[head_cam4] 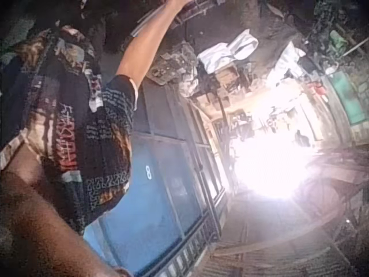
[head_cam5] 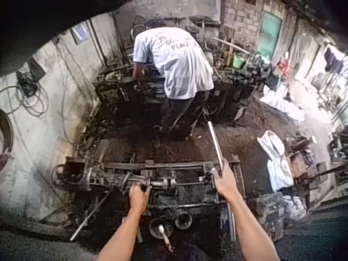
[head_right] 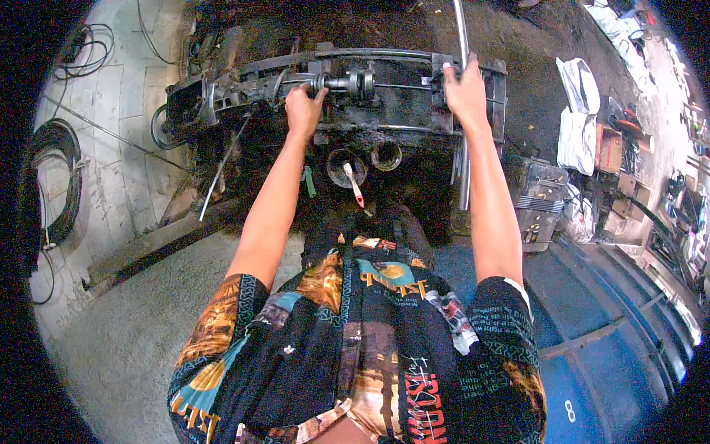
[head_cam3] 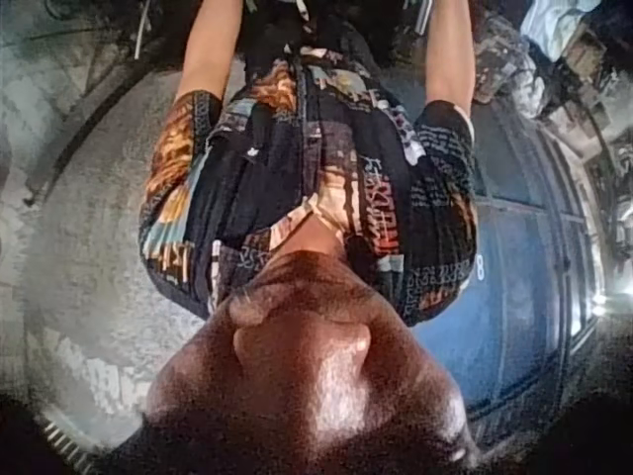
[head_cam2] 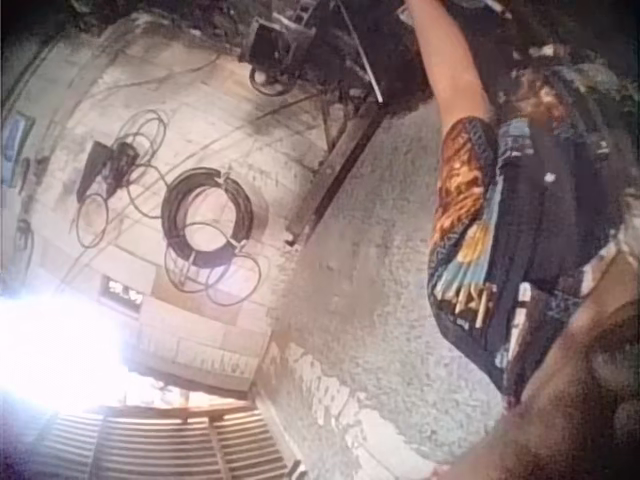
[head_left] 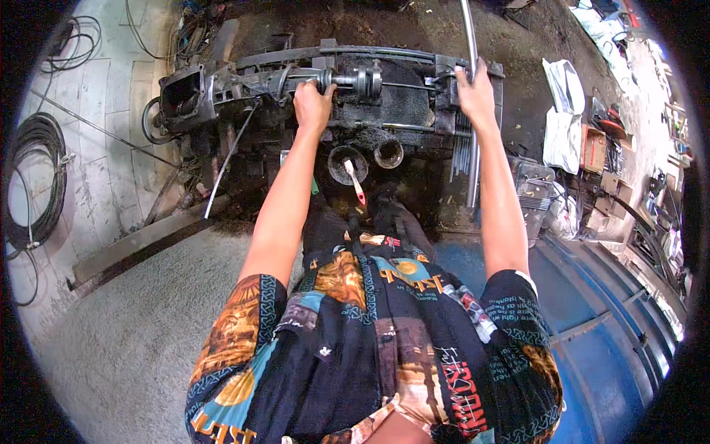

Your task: The person bends metal rods by inserting them into a bending machine and pulling a lever, applies liquid to the machine parts using a brush, and bends additional metal rods.

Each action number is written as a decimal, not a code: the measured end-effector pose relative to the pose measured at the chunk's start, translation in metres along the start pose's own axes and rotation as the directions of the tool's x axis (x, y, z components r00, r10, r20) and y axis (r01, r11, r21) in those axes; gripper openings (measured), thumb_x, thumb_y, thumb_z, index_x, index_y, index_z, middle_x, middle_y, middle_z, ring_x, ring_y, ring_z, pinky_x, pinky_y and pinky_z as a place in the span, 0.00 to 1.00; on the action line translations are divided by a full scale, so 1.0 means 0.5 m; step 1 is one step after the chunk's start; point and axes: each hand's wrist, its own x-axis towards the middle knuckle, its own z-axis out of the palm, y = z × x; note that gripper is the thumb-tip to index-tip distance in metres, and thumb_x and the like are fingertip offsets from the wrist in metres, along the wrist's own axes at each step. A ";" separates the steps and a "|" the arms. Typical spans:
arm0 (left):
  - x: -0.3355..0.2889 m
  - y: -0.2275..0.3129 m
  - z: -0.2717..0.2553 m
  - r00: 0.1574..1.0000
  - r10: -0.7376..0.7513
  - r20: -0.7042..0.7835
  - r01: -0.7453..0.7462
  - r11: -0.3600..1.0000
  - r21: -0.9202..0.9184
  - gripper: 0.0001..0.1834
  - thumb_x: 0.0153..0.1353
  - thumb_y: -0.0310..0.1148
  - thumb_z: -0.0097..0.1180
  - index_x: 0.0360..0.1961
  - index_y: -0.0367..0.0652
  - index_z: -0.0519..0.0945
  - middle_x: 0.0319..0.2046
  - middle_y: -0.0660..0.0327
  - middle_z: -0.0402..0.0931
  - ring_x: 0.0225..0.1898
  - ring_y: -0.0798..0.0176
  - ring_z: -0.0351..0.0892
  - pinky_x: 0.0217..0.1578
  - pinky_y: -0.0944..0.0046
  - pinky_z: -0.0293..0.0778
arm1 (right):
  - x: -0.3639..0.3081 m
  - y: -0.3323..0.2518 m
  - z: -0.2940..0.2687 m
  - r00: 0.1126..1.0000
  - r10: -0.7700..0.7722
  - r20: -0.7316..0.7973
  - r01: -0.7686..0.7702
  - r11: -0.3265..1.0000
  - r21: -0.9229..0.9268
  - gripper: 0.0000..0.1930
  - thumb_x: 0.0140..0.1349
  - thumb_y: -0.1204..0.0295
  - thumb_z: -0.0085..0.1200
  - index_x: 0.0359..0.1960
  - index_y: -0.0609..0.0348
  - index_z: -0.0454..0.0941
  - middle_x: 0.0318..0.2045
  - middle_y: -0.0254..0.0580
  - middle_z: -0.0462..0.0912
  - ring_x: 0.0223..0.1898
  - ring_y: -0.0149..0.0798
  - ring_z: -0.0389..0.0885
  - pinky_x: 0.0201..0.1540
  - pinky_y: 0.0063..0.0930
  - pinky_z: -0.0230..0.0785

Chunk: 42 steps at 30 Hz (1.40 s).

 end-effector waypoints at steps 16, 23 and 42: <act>0.031 -0.018 0.040 0.983 -0.054 -0.175 0.065 0.996 0.060 0.14 0.51 0.36 0.66 0.25 0.32 0.82 0.37 0.45 0.78 0.38 0.38 0.79 0.40 0.46 0.76 | -0.005 -0.066 0.004 1.000 -0.025 0.015 0.027 0.984 -0.177 0.29 0.65 0.64 0.48 0.61 0.71 0.56 0.41 0.71 0.77 0.41 0.67 0.79 0.45 0.54 0.72; 0.048 -0.044 0.000 0.987 -0.138 -0.081 0.140 0.990 0.029 0.20 0.51 0.42 0.67 0.29 0.32 0.83 0.38 0.42 0.79 0.41 0.38 0.79 0.43 0.47 0.75 | -0.003 -0.089 0.025 1.000 -0.017 0.014 0.018 0.991 -0.132 0.25 0.64 0.68 0.45 0.59 0.73 0.57 0.38 0.72 0.77 0.40 0.67 0.79 0.44 0.55 0.72; -0.377 -0.174 -0.047 0.861 -0.418 0.289 0.343 0.897 0.278 0.30 0.63 0.45 0.55 0.65 0.54 0.66 0.52 0.45 0.70 0.54 0.41 0.72 0.49 0.44 0.73 | -0.307 -0.177 0.068 0.906 -0.422 -0.012 0.412 0.890 -0.197 0.28 0.55 0.68 0.51 0.58 0.68 0.68 0.64 0.65 0.59 0.66 0.64 0.56 0.70 0.59 0.43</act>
